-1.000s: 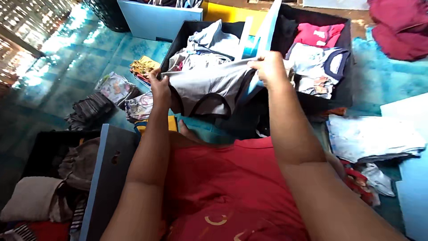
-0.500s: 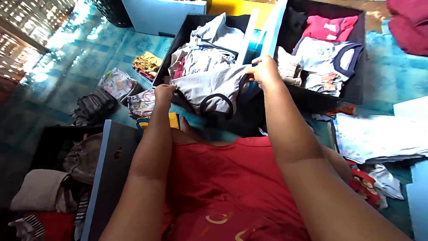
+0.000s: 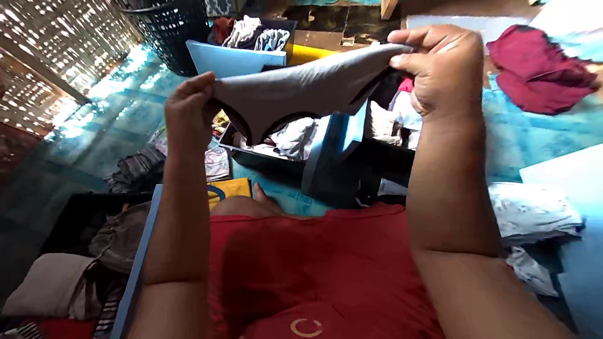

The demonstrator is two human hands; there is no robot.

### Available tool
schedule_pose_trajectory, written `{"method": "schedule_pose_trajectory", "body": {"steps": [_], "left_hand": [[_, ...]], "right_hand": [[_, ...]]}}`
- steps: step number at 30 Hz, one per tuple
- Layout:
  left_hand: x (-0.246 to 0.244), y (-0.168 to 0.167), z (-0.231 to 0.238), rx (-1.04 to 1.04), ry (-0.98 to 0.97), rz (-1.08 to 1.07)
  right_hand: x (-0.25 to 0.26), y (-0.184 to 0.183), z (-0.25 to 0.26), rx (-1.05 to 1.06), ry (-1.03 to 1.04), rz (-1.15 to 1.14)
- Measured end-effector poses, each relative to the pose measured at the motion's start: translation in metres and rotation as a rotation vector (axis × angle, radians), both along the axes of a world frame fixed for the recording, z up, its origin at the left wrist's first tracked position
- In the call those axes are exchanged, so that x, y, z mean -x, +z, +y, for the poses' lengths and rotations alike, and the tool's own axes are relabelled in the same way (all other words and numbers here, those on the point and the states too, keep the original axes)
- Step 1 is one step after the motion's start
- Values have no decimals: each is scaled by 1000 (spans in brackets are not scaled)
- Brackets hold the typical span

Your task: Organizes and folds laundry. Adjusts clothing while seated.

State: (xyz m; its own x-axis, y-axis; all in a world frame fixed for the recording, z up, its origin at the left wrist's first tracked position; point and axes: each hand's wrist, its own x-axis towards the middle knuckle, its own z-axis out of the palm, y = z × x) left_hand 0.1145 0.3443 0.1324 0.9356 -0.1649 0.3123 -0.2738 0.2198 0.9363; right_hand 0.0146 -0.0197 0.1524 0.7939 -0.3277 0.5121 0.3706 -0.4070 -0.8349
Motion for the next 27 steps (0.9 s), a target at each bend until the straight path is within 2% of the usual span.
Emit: {"method": "schedule_pose_trajectory", "body": {"steps": [4,8,10,13,15,20,22,24,27], "left_hand": [[0,44,4,-129,47,-168],[2,65,9,-434,207,-373],[10,73,11,-568,303,-389],[24,78,18,-571,329,-350],[29,78,23,-585,338,-355],[49,84,32,-835,452,-402],[57,83,44,-748,350,-466],[62,79,55,-505,150,-482],[65,81,60,-260,-125,-413]], "right_hand": [[5,37,8,61,-164,-58],[10,52,10,150,-284,-74],[14,55,9,178,-243,-113],[21,60,10,207,-187,-126],[25,60,10,288,-213,-96],[48,59,21,459,-348,-39],[60,56,20,465,-359,-82],[73,52,13,406,-281,-147],[86,54,15,180,-95,-191]]}}
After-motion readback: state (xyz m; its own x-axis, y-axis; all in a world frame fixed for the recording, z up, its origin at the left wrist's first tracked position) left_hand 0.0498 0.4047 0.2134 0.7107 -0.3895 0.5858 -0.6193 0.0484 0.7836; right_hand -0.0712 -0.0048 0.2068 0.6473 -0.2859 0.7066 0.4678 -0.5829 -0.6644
